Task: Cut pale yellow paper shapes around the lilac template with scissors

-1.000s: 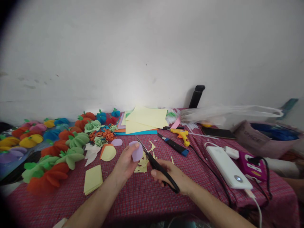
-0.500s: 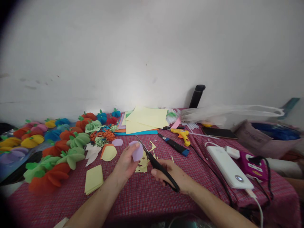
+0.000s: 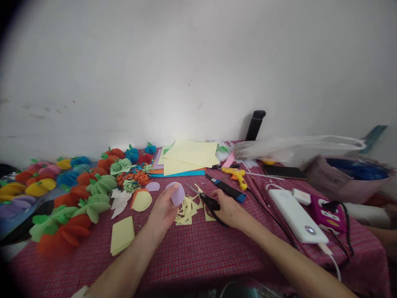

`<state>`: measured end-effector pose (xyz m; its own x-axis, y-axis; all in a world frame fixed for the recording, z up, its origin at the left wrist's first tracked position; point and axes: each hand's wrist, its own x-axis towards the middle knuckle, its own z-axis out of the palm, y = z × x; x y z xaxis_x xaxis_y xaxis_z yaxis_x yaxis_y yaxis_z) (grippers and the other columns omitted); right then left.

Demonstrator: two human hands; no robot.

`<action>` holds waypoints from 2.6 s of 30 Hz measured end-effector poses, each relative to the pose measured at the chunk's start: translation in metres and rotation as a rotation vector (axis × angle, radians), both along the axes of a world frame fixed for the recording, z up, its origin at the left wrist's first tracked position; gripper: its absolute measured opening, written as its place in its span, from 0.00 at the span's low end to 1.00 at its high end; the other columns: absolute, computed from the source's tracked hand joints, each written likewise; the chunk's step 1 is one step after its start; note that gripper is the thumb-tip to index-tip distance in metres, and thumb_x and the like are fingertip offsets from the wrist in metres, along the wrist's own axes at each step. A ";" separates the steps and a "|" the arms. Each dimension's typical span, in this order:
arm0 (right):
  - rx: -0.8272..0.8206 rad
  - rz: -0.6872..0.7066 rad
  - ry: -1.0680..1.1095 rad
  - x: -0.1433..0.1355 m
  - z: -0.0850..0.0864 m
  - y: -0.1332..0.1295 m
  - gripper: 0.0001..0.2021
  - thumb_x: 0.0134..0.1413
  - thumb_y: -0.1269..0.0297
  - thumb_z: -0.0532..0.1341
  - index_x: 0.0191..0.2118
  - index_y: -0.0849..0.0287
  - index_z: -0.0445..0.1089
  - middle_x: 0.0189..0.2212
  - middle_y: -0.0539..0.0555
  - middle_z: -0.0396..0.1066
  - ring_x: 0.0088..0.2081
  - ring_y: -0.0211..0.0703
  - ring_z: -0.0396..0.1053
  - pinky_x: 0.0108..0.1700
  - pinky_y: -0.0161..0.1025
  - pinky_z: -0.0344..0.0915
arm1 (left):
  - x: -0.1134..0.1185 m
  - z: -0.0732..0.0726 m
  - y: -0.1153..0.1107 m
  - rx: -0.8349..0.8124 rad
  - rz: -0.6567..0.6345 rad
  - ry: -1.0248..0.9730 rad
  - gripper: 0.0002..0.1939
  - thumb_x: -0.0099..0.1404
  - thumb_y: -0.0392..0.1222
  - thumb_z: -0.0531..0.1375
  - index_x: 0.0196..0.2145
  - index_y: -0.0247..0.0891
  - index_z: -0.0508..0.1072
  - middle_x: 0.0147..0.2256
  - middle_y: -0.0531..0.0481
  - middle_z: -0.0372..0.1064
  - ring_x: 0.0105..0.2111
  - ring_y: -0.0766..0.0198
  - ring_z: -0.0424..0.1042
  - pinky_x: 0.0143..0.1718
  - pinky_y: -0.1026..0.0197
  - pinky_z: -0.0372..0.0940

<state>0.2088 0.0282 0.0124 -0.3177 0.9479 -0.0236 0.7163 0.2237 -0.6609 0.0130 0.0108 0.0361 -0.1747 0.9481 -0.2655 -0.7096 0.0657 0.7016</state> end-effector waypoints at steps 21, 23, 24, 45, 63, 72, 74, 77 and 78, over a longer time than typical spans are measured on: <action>-0.118 0.279 0.492 -0.044 0.007 0.040 0.18 0.43 0.50 0.59 0.26 0.64 0.68 0.19 0.49 0.66 0.21 0.33 0.62 0.24 0.30 0.56 | 0.009 -0.020 0.002 0.033 -0.109 0.387 0.18 0.48 0.48 0.63 0.34 0.33 0.71 0.29 0.47 0.71 0.25 0.68 0.68 0.26 0.67 0.60; -0.143 0.279 0.541 -0.041 0.002 0.046 0.18 0.44 0.50 0.58 0.25 0.64 0.67 0.17 0.47 0.64 0.19 0.31 0.58 0.22 0.29 0.54 | 0.008 -0.017 0.002 0.013 -0.145 0.420 0.20 0.51 0.52 0.59 0.38 0.34 0.71 0.34 0.45 0.70 0.29 0.67 0.69 0.26 0.67 0.61; -0.154 0.273 0.565 -0.037 0.001 0.048 0.17 0.45 0.51 0.58 0.24 0.63 0.66 0.17 0.46 0.63 0.18 0.30 0.57 0.21 0.28 0.53 | 0.007 -0.015 0.002 0.000 -0.167 0.444 0.21 0.52 0.53 0.58 0.39 0.35 0.70 0.36 0.44 0.70 0.31 0.66 0.69 0.26 0.67 0.61; -0.105 0.056 0.762 -0.015 -0.008 0.069 0.13 0.45 0.56 0.58 0.24 0.62 0.63 0.15 0.45 0.59 0.16 0.29 0.53 0.18 0.28 0.48 | -0.026 -0.004 0.014 0.097 -0.043 0.815 0.13 0.46 0.46 0.62 0.27 0.34 0.70 0.20 0.55 0.67 0.20 0.70 0.64 0.23 0.68 0.58; -0.200 0.148 0.631 -0.021 -0.009 0.061 0.08 0.46 0.62 0.56 0.29 0.63 0.64 0.15 0.45 0.59 0.17 0.31 0.55 0.17 0.28 0.50 | -0.167 -0.013 0.008 -0.277 -0.020 1.575 0.15 0.51 0.45 0.57 0.32 0.32 0.73 0.25 0.47 0.72 0.22 0.66 0.67 0.22 0.66 0.59; -0.192 0.189 0.538 -0.020 -0.014 0.063 0.11 0.46 0.59 0.56 0.32 0.63 0.66 0.16 0.46 0.60 0.16 0.31 0.54 0.17 0.29 0.50 | -0.162 -0.008 0.004 -0.346 -0.079 1.985 0.16 0.53 0.47 0.56 0.37 0.37 0.74 0.29 0.45 0.73 0.31 0.59 0.70 0.32 0.62 0.59; -0.191 0.228 0.528 -0.020 -0.007 0.057 0.11 0.46 0.59 0.56 0.31 0.63 0.67 0.17 0.47 0.62 0.17 0.31 0.55 0.18 0.29 0.51 | -0.159 0.005 -0.011 -0.336 -0.091 2.033 0.18 0.54 0.50 0.55 0.38 0.38 0.73 0.32 0.44 0.73 0.33 0.58 0.70 0.34 0.62 0.59; -0.224 0.479 0.468 -0.021 0.002 0.041 0.11 0.47 0.60 0.57 0.31 0.64 0.69 0.22 0.50 0.67 0.20 0.32 0.59 0.21 0.29 0.53 | -0.160 0.021 -0.042 -0.344 -0.035 2.086 0.22 0.57 0.52 0.51 0.43 0.37 0.71 0.40 0.43 0.71 0.40 0.57 0.69 0.39 0.61 0.58; -0.239 0.610 0.410 -0.021 0.004 0.035 0.11 0.47 0.60 0.56 0.33 0.63 0.70 0.23 0.50 0.68 0.21 0.33 0.60 0.22 0.29 0.54 | -0.162 0.024 -0.054 -0.325 -0.020 2.136 0.21 0.57 0.52 0.50 0.43 0.38 0.70 0.42 0.44 0.70 0.40 0.57 0.69 0.39 0.61 0.59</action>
